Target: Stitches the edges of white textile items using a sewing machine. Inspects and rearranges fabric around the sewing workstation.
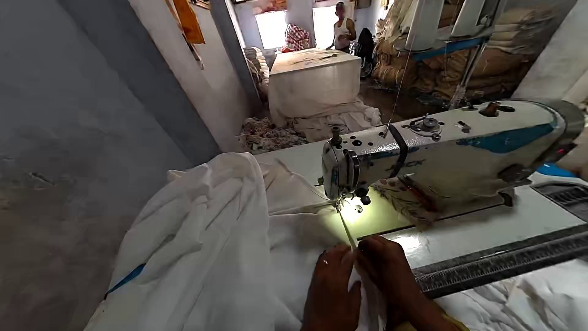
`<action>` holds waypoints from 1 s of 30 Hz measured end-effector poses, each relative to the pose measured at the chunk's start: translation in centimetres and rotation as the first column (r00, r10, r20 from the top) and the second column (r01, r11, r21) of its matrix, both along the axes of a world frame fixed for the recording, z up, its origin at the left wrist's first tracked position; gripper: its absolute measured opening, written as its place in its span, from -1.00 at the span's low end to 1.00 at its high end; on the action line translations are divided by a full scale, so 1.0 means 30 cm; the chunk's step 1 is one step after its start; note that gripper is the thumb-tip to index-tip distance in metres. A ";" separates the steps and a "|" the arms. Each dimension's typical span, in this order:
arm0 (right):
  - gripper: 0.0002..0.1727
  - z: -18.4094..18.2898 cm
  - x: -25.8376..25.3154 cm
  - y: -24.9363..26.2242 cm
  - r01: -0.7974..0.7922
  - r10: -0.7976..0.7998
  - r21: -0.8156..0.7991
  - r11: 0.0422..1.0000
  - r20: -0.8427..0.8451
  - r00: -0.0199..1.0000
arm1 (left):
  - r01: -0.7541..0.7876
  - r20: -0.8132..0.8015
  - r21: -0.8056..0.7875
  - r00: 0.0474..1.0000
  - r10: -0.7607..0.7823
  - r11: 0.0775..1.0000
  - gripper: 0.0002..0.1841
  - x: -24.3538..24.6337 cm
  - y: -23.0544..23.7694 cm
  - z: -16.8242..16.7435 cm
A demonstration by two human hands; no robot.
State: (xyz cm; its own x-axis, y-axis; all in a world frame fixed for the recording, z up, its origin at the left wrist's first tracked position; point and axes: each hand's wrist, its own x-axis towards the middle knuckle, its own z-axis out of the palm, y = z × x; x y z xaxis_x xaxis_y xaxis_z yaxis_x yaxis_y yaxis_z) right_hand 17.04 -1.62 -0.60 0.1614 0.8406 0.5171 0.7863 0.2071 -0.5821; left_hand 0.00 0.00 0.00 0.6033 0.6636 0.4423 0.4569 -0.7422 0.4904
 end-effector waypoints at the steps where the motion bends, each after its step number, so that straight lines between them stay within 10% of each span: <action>1: -0.91 0.005 -0.004 -0.007 -0.011 0.011 -0.007 1.000 0.014 1.000 | -0.022 -0.111 0.062 0.993 0.029 0.998 -0.56 -0.011 -0.022 -0.020; 17: -0.84 0.005 -0.046 -0.025 0.015 -0.017 0.010 1.000 0.195 0.981 | -0.158 -0.373 -0.008 0.917 0.143 0.987 -0.44 -0.045 0.032 0.034; 22: -0.64 -0.010 -0.022 -0.047 -0.141 0.134 0.033 0.989 0.162 0.978 | -0.417 -0.285 0.032 0.867 0.408 0.908 -0.28 -0.184 -0.046 0.016; 30: -0.97 0.007 0.067 -0.037 -0.545 0.545 0.016 0.838 -0.002 0.838 | -0.375 -0.117 -0.026 0.922 0.370 0.927 -0.34 -0.294 0.108 0.052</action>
